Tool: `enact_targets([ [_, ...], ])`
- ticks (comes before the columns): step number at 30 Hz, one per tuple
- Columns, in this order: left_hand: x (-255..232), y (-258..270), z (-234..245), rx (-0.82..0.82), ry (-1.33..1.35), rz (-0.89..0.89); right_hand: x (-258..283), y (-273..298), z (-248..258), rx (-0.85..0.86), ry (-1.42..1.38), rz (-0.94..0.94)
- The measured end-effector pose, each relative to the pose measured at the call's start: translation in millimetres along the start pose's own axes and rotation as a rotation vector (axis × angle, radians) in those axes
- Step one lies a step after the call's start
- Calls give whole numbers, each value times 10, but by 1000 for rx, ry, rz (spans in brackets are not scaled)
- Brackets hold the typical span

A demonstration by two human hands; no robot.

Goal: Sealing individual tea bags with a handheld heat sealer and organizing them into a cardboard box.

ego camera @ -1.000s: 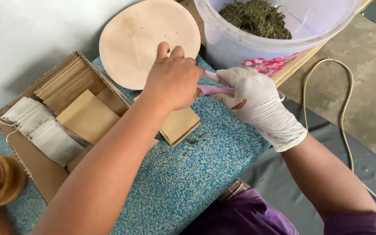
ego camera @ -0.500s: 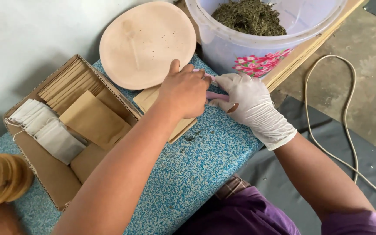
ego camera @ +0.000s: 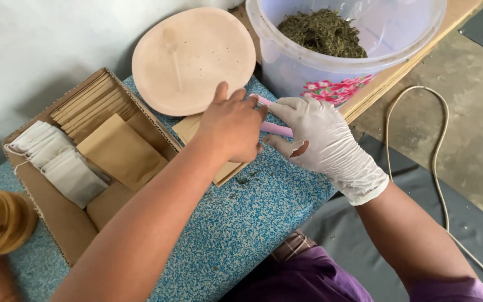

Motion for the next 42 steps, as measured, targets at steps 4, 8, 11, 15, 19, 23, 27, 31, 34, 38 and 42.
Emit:
enact_targets([
  [4,224,223,157,26,-17,44,181,-97,121,-82,-71,115],
  [8,469,616,254,-18,36,162,393,-234,151,-293,-160,306],
  [11,653,932,340,-71,90,246,619,-403,214,-366,-164,415],
  [15,821,1459,233,-201,231,364,1006,-597,139,-385,-224,573],
  [19,1040,1931,-50,-290,269,531,1431,-778,-57,-289,-205,704],
  [23,1115,2348,-259,-437,246,676,1909,-910,-214,-129,-99,767],
  [27,1112,2602,-466,-568,306,704,2379,-997,-365,-22,58,862],
  [31,1117,2649,-566,-536,301,752,2686,-1044,-489,43,243,829],
  [34,1117,2630,-610,-530,380,728,2737,-1112,-594,101,377,749],
  [38,1153,2586,-661,-503,405,718,2684,-1225,-724,78,362,700],
  [42,1182,2538,-648,-477,389,731,2622,-1359,-797,-63,202,855],
])
Point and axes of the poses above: each hand's wrist, its own y-axis away from the middle knuckle, its own z-axis out of the back of the hand, x = y × z, the point moved 2 cm from there along -y, towards the middle knuckle, and after that the axes turned 12 degrees about -z, right-handed, at the moved point
